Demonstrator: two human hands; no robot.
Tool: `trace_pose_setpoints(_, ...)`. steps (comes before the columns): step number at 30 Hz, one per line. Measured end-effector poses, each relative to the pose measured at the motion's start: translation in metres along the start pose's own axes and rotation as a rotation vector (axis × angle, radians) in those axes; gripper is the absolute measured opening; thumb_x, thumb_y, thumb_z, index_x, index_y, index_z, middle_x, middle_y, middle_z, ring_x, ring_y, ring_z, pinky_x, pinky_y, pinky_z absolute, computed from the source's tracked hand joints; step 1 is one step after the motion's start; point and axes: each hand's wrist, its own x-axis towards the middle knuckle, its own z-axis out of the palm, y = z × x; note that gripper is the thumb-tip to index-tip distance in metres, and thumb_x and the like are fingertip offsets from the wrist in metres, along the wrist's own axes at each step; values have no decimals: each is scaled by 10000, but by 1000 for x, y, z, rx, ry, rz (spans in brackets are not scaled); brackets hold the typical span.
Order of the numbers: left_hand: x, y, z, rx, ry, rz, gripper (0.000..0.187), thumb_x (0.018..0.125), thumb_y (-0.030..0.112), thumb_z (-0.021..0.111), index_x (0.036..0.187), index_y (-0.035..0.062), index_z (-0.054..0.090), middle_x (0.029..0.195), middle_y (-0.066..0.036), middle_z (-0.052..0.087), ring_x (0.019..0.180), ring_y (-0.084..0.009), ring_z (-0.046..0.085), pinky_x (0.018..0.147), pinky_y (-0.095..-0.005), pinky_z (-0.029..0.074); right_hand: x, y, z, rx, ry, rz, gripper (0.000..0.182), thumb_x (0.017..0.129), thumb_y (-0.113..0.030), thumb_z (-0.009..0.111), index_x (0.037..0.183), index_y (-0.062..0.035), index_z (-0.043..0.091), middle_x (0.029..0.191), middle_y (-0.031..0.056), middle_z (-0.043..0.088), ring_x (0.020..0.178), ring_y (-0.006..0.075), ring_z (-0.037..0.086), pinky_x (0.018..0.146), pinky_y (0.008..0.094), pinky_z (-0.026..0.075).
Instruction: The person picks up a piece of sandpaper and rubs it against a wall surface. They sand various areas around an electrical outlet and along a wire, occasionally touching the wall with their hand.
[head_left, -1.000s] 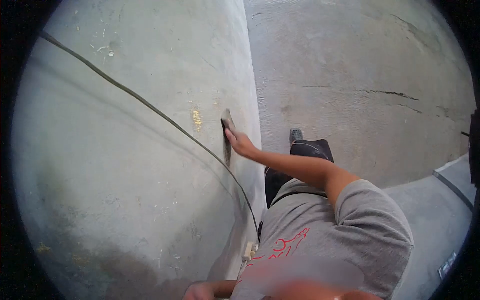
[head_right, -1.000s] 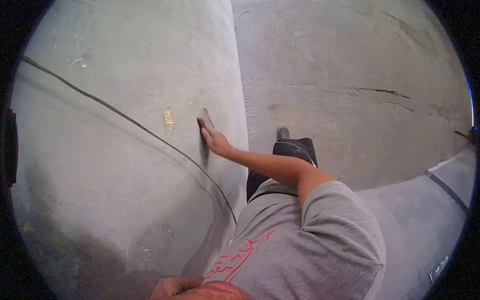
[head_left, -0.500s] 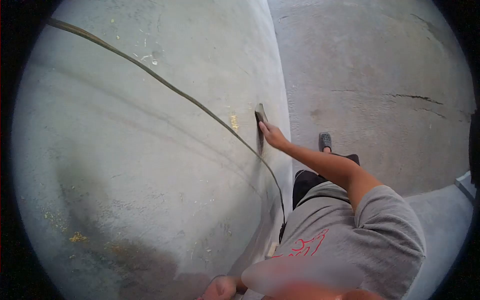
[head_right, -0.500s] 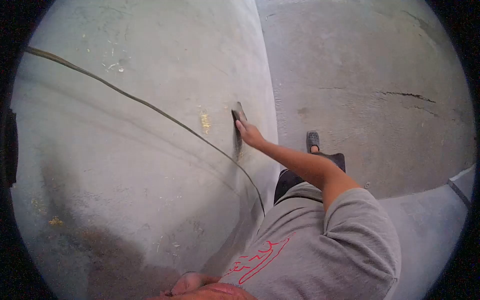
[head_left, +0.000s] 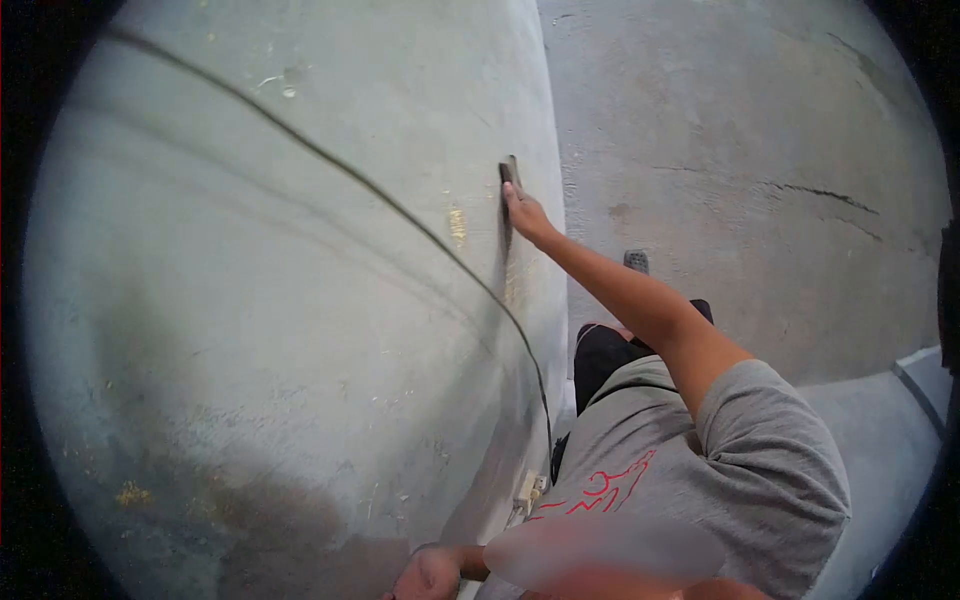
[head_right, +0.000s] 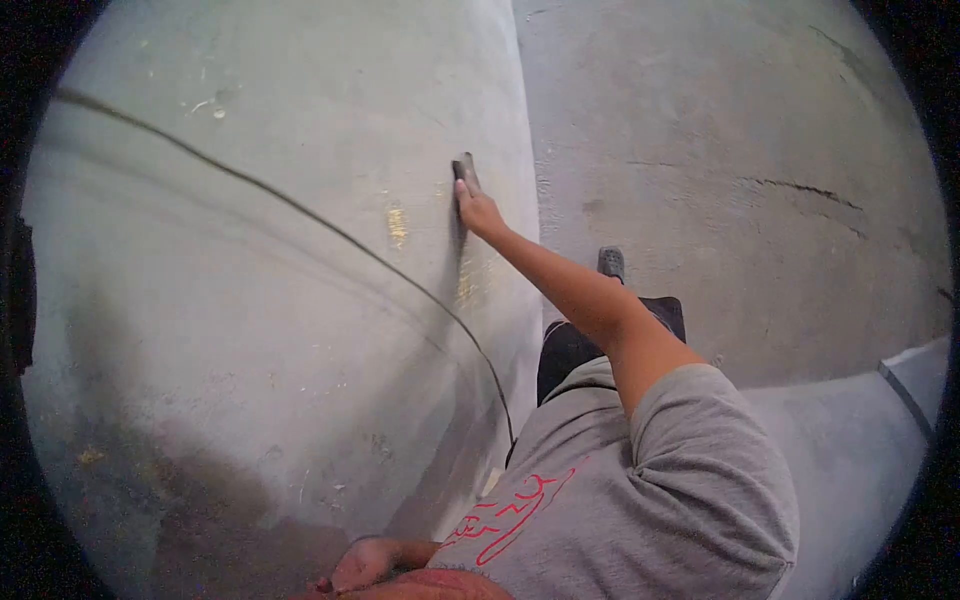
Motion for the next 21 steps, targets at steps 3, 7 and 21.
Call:
trace_pose_setpoints(3,-1,0,3,-18,-21,0,325,929,331,334,982,39,467,795,-113,545,669,-216,526,585,-312,446,-52,-16,-14,-99,-156,-8,586,959,-466,329,1109,60,540,1030,287,594,1026,355,571,893,373,415)
trace_pose_setpoints(7,1,2,-1,6,-5,9,324,926,326,339,986,35,468,795,-118,551,666,-220,532,580,-315,451,-137,-33,-17,22,-127,-230,515,964,-403,361,1298,-15,424,1184,279,527,1156,351,497,978,360,359)
trace_pose_setpoints(21,-9,5,-45,-428,-13,-303,244,917,309,317,947,85,411,931,-70,462,853,-194,472,713,-334,397,-135,-25,-27,-174,-305,-236,526,964,-387,345,1341,-20,348,1039,323,551,1018,430,540,853,402,429)
